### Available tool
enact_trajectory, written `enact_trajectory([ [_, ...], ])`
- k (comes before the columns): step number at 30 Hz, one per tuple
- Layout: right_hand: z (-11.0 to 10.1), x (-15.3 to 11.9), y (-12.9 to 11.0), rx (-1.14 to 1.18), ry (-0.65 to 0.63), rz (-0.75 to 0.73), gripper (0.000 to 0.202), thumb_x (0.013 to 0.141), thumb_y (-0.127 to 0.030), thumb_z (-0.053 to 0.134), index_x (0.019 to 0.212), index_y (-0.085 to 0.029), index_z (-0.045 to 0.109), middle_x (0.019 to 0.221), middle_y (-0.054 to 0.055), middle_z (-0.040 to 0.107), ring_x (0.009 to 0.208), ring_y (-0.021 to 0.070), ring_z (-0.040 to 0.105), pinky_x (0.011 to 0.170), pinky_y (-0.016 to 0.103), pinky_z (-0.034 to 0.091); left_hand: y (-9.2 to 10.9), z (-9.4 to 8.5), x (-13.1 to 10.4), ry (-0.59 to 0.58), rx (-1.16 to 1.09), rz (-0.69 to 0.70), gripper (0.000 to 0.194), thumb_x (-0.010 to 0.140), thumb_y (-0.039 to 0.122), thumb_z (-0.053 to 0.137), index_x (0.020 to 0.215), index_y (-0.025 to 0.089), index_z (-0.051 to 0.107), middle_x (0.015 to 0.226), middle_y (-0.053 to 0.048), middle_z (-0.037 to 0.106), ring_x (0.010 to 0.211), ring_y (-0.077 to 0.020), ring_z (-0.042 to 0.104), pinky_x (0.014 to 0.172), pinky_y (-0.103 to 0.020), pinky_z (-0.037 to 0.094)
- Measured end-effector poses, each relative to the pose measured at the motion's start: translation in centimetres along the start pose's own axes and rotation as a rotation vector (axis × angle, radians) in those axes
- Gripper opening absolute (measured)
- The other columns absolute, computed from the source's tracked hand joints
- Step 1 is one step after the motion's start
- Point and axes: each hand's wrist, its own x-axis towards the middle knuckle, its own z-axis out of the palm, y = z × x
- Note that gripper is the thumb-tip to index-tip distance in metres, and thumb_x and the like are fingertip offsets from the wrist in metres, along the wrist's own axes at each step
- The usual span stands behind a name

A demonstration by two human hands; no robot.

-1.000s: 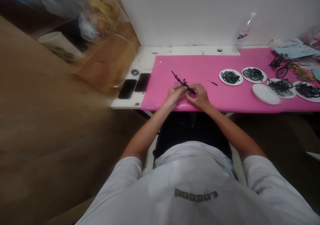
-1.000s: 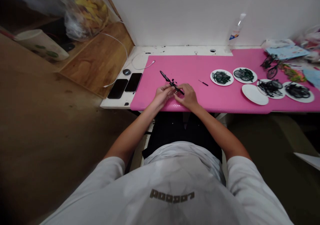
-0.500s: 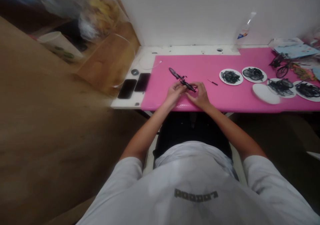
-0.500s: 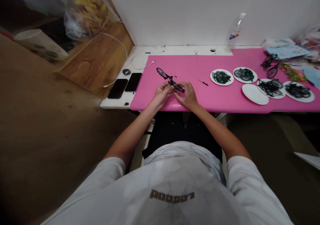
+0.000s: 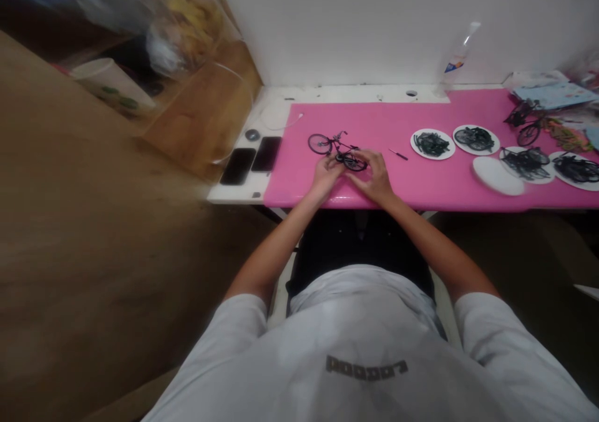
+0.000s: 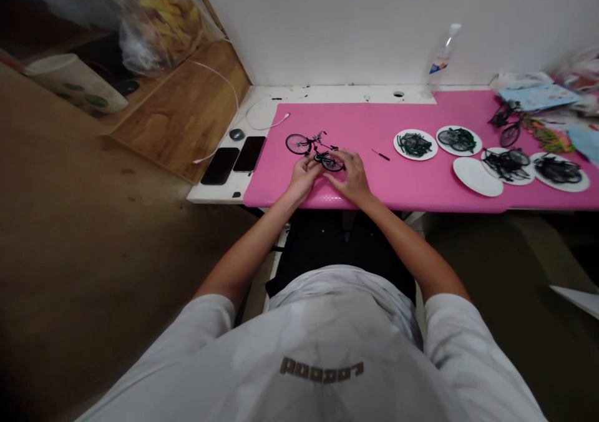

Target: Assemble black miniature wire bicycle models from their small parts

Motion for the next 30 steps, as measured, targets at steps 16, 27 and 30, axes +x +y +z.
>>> enact_trajectory([
  [16,-0.1,0.5,0.4,-0.035,0.105,0.091,0.036,0.094,-0.057,0.082,0.120,-0.030,0.080,0.127,0.011,0.074,0.126,0.0368,0.063,0.120,0.071,0.045,-0.2,0.1,-0.3,0.092,0.018,-0.030,0.058,0.071,0.019,0.097,0.122,0.019,0.071,0.108,-0.006,0.084,0.111,-0.0192,0.080,0.097,-0.029,0.062],
  [27,-0.3,0.3,0.6,-0.044,0.084,0.026,0.031,0.095,-0.052,0.082,0.120,-0.033,0.081,0.126,0.009,0.074,0.125,0.0345,0.064,0.115,0.067,0.052,-0.4,-0.4,-0.3,0.053,-0.039,0.000,0.059,0.070,0.029,0.101,0.123,0.018,0.076,0.121,-0.010,0.084,0.107,-0.0202,0.081,0.093,-0.030,0.065],
  [30,-0.2,0.3,0.4,-0.029,0.069,0.031,0.036,0.095,-0.055,0.082,0.124,-0.033,0.079,0.127,0.011,0.072,0.127,0.0354,0.063,0.115,0.067,0.052,-0.6,-0.4,-0.1,0.057,-0.045,0.013,0.056,0.070,0.031,0.101,0.119,0.019,0.077,0.121,-0.010,0.084,0.111,-0.0206,0.080,0.095,-0.029,0.065],
])
